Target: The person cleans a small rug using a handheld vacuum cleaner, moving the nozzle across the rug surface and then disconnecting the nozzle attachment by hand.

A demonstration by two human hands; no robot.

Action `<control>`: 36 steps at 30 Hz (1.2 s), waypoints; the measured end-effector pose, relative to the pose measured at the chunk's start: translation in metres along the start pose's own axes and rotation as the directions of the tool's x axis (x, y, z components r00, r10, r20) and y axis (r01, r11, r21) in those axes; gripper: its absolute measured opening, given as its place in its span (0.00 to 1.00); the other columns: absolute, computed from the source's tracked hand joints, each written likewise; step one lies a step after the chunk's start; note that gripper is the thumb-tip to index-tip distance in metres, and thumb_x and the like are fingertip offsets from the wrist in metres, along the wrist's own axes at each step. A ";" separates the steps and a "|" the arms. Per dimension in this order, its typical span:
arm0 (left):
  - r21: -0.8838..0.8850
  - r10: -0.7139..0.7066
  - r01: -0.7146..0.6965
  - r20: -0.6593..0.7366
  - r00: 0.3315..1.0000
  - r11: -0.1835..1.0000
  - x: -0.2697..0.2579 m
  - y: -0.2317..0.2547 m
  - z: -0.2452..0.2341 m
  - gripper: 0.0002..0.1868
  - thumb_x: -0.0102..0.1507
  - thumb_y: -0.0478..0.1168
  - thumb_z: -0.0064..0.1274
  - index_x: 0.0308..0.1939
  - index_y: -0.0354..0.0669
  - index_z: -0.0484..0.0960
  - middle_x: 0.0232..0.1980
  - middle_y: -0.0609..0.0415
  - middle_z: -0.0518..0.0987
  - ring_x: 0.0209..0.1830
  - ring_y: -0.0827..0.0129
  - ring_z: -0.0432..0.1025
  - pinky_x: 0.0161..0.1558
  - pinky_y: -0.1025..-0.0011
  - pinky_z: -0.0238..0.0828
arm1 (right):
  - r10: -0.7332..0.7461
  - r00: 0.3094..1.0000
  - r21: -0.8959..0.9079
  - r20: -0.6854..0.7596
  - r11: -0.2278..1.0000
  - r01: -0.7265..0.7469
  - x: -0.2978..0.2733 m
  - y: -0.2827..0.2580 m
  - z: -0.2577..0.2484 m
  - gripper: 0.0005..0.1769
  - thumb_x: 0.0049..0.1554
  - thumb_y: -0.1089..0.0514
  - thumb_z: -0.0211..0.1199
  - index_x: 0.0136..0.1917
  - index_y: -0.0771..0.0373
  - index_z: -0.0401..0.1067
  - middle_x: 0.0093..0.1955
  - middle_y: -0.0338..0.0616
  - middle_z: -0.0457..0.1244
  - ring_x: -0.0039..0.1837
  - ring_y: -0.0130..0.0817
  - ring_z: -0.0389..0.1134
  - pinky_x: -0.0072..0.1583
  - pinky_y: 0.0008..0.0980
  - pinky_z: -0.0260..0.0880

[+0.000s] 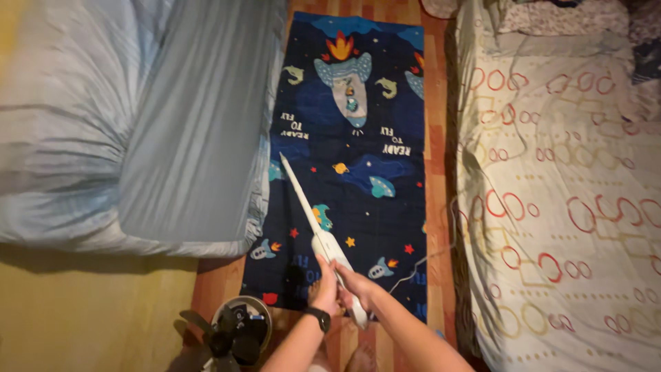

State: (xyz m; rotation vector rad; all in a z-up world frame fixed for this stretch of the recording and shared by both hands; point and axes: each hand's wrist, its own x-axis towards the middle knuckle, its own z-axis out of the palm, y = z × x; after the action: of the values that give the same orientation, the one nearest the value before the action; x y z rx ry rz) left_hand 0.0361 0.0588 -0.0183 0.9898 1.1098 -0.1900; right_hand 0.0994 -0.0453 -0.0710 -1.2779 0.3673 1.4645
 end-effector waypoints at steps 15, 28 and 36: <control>-0.020 -0.140 0.142 0.089 0.986 0.990 0.051 0.011 0.008 0.49 0.56 0.85 0.29 0.50 0.46 0.77 0.18 0.59 0.58 0.10 0.69 0.58 0.14 0.69 0.61 | 0.032 0.999 0.100 -0.016 0.995 -0.030 -0.004 -0.036 0.017 0.34 0.59 0.22 0.50 0.43 0.55 0.69 0.25 0.35 0.54 0.22 0.25 0.52 0.25 0.22 0.50; 0.261 -0.144 0.083 0.225 0.964 0.962 -0.004 -0.114 0.081 0.47 0.61 0.82 0.30 0.49 0.43 0.79 0.19 0.58 0.65 0.11 0.70 0.61 0.16 0.71 0.57 | -0.064 0.993 0.348 -0.102 0.933 0.095 -0.087 0.101 -0.075 0.34 0.63 0.21 0.53 0.43 0.54 0.68 0.25 0.33 0.57 0.22 0.24 0.54 0.25 0.23 0.52; 0.293 -0.319 0.241 0.258 0.912 0.925 -0.090 -0.131 0.108 0.47 0.59 0.83 0.28 0.46 0.42 0.75 0.17 0.52 0.62 0.09 0.62 0.61 0.14 0.67 0.57 | -0.123 0.957 0.330 -0.263 0.921 0.209 -0.164 0.128 -0.075 0.33 0.58 0.23 0.52 0.50 0.53 0.75 0.27 0.38 0.61 0.23 0.28 0.56 0.26 0.26 0.52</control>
State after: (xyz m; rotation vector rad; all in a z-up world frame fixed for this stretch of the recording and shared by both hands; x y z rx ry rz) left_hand -0.0116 -0.1275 -0.0102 0.9826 0.9546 -0.7141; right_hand -0.0023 -0.2325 -0.0118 -1.1578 0.6366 1.0442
